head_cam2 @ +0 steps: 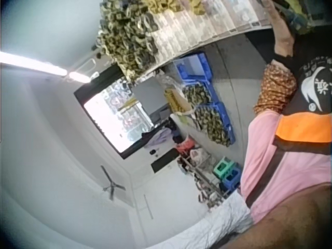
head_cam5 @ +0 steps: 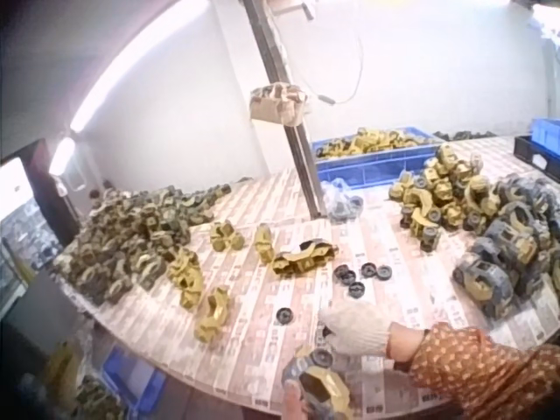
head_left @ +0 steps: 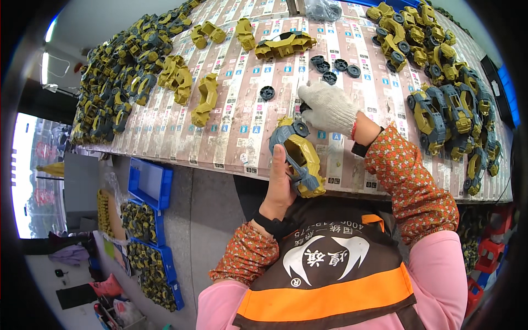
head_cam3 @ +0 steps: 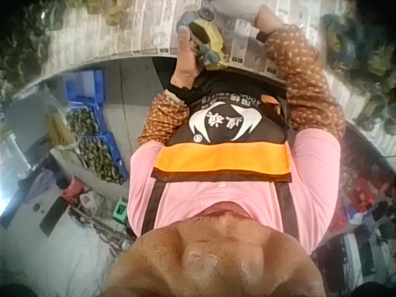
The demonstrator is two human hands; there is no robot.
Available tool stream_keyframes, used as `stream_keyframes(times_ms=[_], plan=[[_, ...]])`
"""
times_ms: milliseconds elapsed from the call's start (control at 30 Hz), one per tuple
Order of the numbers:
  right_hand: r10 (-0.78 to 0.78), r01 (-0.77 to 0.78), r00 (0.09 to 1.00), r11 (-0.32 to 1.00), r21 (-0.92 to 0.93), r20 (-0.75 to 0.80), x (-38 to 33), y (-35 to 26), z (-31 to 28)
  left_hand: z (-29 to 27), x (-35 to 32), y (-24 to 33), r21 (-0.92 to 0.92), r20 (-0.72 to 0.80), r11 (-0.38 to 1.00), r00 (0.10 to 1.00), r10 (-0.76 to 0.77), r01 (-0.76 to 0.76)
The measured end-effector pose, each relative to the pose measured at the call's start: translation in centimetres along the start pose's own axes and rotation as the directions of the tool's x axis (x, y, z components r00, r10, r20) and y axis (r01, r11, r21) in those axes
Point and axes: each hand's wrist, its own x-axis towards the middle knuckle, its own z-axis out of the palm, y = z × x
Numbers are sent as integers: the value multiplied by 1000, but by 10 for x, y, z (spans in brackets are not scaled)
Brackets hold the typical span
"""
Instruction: The person assembles yellow and grey toy excavators at a workbench. They pick up a yellow body, attach grey wheels, and place the completed unit on the table. The process is repeated for multiple units using parts from piles on the table.
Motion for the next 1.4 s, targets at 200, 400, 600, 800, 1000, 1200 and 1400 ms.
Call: stream_keyframes(times_ms=[200, 400, 600, 800, 1000, 1200, 1400], plan=[[-12, 10, 999, 998, 62, 36, -52, -9, -16, 5, -3, 4, 22, 21, 1000, 1000, 16, -17], [122, -135, 991, 884, 447, 59, -129, -32, -39, 12, -7, -1, -65, -13, 997, 1000, 28, -28], [276, -228, 960, 684, 693, 43, -159, -58, -25, 21, -2, -8, -66, -88, 990, 989, 117, -123], [318, -267, 947, 685, 678, 52, -164, -67, -16, 19, 3, -18, 49, -135, 975, 966, 220, -215], [286, -266, 954, 672, 691, 89, -169, -70, -14, 19, 6, -19, 46, -158, 958, 945, 285, -281], [258, -252, 963, 767, 590, 76, -176, -76, -19, 26, 4, -16, 42, -161, 956, 943, 293, -290], [269, -318, 948, 822, 473, 171, -172, -85, -22, 29, 6, -14, 73, -169, 944, 929, 329, -321]])
